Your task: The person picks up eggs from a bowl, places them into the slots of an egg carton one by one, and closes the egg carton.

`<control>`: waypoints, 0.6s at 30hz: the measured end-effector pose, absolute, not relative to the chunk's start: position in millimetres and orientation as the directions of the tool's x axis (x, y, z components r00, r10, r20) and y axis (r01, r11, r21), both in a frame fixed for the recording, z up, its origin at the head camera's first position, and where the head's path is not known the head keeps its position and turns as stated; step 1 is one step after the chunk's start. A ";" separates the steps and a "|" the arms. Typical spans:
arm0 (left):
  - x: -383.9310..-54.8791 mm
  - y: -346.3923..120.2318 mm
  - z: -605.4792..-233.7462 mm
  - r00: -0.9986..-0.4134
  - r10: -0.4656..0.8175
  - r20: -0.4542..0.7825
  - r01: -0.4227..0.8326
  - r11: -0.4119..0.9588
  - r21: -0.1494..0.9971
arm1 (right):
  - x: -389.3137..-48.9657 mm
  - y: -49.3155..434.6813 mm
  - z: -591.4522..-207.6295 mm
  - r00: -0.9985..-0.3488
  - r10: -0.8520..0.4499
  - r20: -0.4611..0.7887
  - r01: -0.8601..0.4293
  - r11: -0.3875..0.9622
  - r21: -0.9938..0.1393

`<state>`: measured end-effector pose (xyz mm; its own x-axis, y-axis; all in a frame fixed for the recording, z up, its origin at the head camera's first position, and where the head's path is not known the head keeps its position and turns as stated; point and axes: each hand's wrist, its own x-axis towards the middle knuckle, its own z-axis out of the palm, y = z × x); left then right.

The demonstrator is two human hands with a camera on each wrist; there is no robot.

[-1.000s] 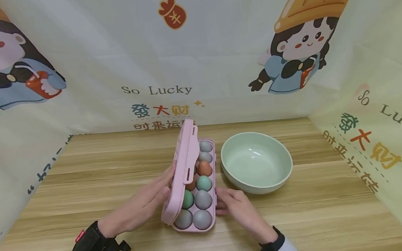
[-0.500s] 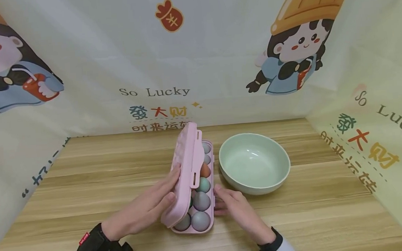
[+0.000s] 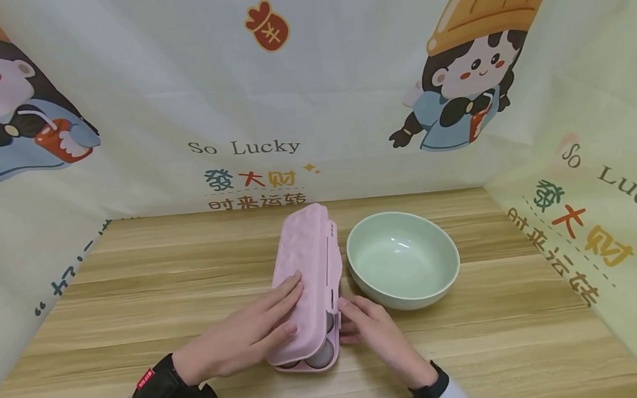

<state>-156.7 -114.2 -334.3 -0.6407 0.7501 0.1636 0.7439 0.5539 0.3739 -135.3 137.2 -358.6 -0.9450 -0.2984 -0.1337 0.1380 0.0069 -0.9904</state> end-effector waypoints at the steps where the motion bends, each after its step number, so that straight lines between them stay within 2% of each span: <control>1: -156.8 -113.7 -335.3 -0.634 0.756 0.164 0.752 0.552 0.361 | -135.3 137.2 -358.4 -0.946 -0.297 -0.132 0.135 0.008 -0.991; 6: -157.2 -111.3 -339.2 -0.615 0.772 0.161 0.770 0.544 0.333 | -135.5 136.6 -359.0 -0.952 -0.277 -0.135 0.141 -0.001 -0.990; 13: -156.9 -105.8 -340.5 -0.588 0.796 0.145 0.797 0.538 0.275 | -135.9 136.8 -363.2 -0.967 -0.199 -0.161 0.150 0.074 -0.986; 18: -157.1 -103.6 -344.6 -0.591 0.797 0.129 0.796 0.550 0.252 | -137.0 137.1 -365.5 -0.965 -0.218 -0.148 0.132 0.088 -0.987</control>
<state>-157.1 -103.6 -344.6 -0.5905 0.7967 0.1288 0.7965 0.5497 0.2520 -137.0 137.1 -365.5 -0.9647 -0.2176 -0.1485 0.1320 0.0883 -0.9873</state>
